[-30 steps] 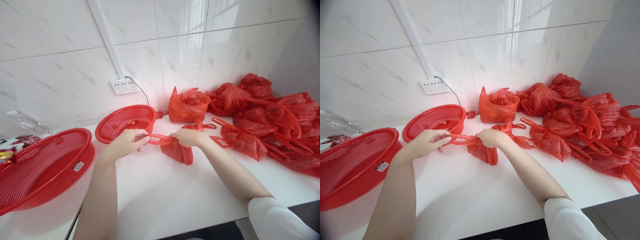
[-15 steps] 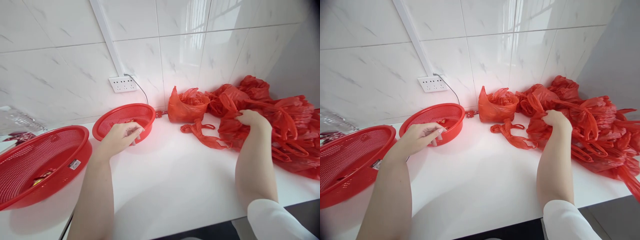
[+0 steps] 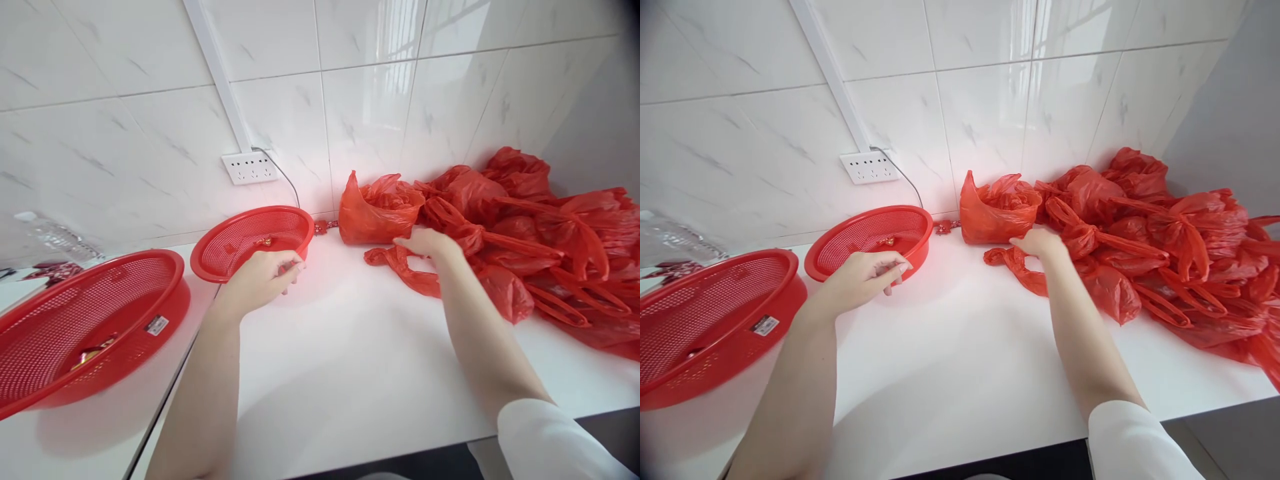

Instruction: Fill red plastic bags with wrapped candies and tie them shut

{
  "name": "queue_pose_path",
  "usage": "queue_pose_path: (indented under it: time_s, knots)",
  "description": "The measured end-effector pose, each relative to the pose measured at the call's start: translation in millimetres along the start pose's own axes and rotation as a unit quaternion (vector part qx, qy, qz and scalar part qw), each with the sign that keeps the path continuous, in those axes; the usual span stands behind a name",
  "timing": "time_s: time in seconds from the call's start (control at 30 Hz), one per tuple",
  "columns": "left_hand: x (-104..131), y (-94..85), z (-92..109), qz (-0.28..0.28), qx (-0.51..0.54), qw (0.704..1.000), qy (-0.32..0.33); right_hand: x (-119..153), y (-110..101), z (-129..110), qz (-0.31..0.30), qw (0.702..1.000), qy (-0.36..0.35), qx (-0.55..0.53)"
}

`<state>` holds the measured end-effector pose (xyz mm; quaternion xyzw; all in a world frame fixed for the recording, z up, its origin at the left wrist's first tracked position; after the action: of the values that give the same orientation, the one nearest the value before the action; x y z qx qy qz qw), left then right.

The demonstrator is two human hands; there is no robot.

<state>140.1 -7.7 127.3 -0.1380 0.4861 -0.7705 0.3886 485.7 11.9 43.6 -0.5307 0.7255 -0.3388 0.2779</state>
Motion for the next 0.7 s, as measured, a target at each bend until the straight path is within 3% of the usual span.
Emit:
queue_pose_path:
  time_s: [0.1,0.2,0.33,0.43,0.5,0.57,0.63,0.7]
  knots:
    - [-1,5.4,1,-0.019,-0.002,1.000,0.000,-3,37,-11,-0.021,0.994,0.060,0.086]
    - [-2,3.4,0,0.003,-0.010,1.000,0.012,5,51,-36,-0.052,0.993,0.020,0.106]
    - [-3,-3.9,-1,0.101,-0.012,0.995,0.018,31,46,-88,-0.074,0.989,-0.112,0.057]
    - [-4,-0.2,2,0.144,0.017,0.989,0.020,63,36,-137,-0.090,0.956,-0.265,-0.090]
    - [-8,9.7,8,0.113,0.079,0.990,0.038,83,31,-159,-0.115,0.920,-0.322,-0.192]
    - [-11,21.9,14,0.046,0.169,0.983,0.051,95,28,-170,-0.131,0.893,-0.340,-0.263]
    - [-11,28.1,18,-0.001,0.242,0.969,0.046,99,24,-173,-0.121,0.883,-0.337,-0.304]
    - [-10,26.1,16,-0.008,0.265,0.964,0.024,96,20,-169,-0.092,0.889,-0.318,-0.316]
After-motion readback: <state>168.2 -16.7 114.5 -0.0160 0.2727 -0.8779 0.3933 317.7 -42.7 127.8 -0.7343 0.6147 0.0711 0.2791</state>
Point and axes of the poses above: each hand's wrist, its own x-axis away from the middle knuckle, its own y-axis out of the palm, z = x × y, the point moved 7 cm from there along -x, towards the middle knuckle, and after that the axes turned 5 degrees about y, right-handed, at the moved point
